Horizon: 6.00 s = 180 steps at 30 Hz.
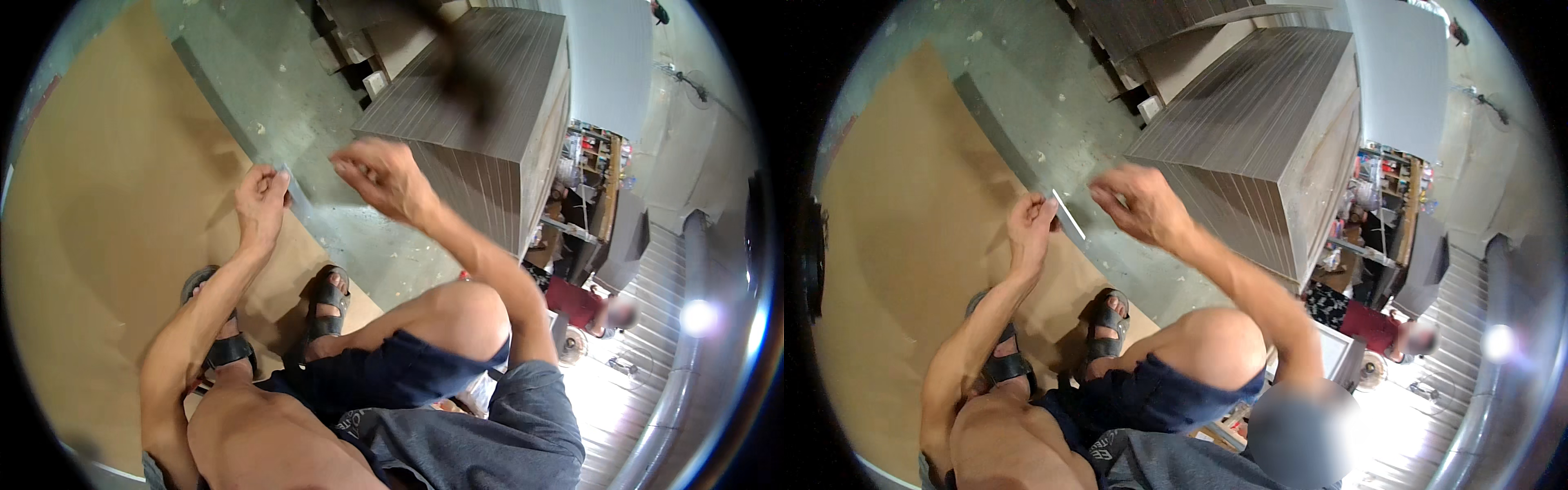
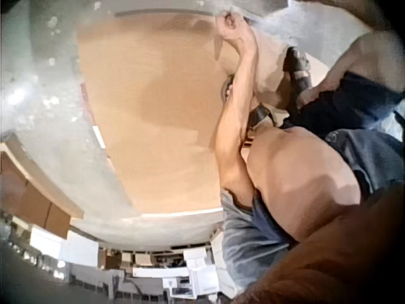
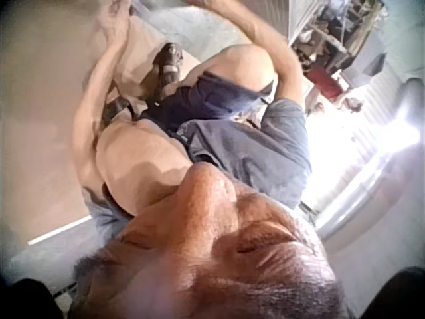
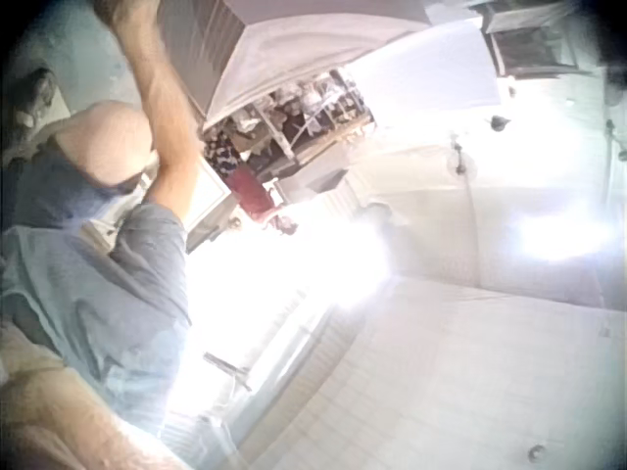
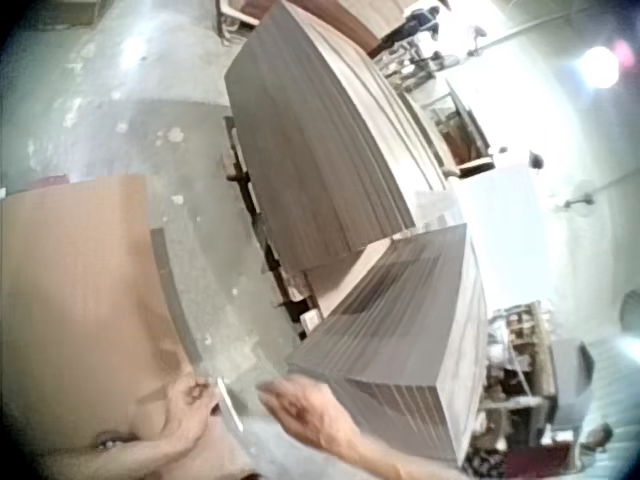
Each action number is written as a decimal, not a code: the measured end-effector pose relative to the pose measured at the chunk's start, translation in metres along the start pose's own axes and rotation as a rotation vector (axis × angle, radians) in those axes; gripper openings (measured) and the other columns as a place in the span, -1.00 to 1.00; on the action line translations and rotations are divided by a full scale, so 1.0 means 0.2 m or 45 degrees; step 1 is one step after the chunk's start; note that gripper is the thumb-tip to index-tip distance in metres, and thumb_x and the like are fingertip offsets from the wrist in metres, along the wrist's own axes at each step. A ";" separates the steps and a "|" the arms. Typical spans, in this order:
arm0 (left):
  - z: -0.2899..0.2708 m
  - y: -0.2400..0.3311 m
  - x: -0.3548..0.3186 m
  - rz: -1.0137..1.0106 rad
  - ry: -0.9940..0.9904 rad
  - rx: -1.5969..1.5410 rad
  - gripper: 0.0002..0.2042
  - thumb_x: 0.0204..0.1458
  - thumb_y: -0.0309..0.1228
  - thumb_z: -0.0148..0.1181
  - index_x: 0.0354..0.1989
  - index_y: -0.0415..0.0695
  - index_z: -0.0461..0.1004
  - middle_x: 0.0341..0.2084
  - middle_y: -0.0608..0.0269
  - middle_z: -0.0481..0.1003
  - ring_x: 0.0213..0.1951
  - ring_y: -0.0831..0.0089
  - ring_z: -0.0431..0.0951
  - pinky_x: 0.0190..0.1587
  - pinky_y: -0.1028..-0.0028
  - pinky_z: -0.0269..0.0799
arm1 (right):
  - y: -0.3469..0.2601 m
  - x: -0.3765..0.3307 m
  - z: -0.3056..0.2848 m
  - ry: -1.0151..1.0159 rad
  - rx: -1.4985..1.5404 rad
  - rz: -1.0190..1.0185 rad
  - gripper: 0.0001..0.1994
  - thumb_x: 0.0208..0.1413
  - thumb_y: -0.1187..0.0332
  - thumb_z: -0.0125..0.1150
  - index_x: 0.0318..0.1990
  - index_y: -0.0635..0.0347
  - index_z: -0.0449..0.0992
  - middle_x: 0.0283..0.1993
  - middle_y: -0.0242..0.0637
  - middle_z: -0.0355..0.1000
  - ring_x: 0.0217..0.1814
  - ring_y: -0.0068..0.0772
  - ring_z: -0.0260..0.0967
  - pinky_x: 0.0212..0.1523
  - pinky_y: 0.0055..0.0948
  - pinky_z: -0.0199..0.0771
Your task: The person uses a small metal blade to scrape and clean the edges of a grey furniture unit while squatting, then stands and aligns white wooden planks on a table using a rubber mallet.
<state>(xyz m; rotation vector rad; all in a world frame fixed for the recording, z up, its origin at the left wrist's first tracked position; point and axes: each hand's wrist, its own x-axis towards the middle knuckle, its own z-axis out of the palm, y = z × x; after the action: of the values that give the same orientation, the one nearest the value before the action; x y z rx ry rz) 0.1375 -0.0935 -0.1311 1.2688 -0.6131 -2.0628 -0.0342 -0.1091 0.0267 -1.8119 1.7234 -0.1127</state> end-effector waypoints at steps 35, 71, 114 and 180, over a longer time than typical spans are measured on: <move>0.58 -0.18 0.48 0.086 0.019 0.130 -0.92 0.03 -0.58 0.20 -0.33 -0.34 0.49 -0.52 0.25 0.52 -0.51 0.54 0.50 -0.44 0.52 0.46 | 0.63 -0.07 0.73 0.925 2.194 0.875 -0.85 0.28 0.35 0.15 -0.27 0.24 0.49 -0.43 -0.33 0.44 -0.49 -0.55 0.32 -0.50 -0.59 0.23; 0.86 0.36 0.06 0.625 -0.258 0.761 -0.89 0.04 -0.54 0.19 -0.46 -0.33 0.48 -0.65 0.24 0.49 -0.59 0.56 0.51 -0.53 0.53 0.47 | 0.20 -0.34 0.25 1.267 2.280 0.652 -0.84 0.26 0.36 0.18 -0.23 0.31 0.49 -0.42 -0.27 0.47 -0.44 -0.45 0.39 -0.44 -0.51 0.35; 1.07 0.75 -0.38 0.901 -0.643 0.729 -0.88 0.07 -0.55 0.23 -0.31 -0.39 0.58 -0.62 0.33 0.50 -0.62 0.73 0.40 -0.62 0.64 0.28 | -0.18 -0.66 -0.09 1.208 2.246 0.107 -0.74 0.34 0.28 0.04 -0.17 0.37 0.49 -0.48 -0.23 0.48 -0.53 -0.52 0.37 -0.50 -0.57 0.32; 1.11 0.66 -0.21 0.907 -0.529 0.296 -0.78 0.15 -0.43 0.19 -0.52 -0.26 0.44 -0.77 0.49 0.31 -0.69 0.79 0.24 -0.66 0.64 0.13 | 0.29 -0.92 -0.23 1.533 -0.436 0.393 -0.52 -0.15 0.40 0.51 0.03 0.08 0.61 0.06 -0.23 0.53 0.08 -0.23 0.38 0.12 -0.24 0.30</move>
<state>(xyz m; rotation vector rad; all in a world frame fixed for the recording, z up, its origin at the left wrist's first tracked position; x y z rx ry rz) -0.0126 -0.1421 0.0777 0.5806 -1.3069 -1.6618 -0.1332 0.0468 0.0991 -1.7684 2.9552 -0.9934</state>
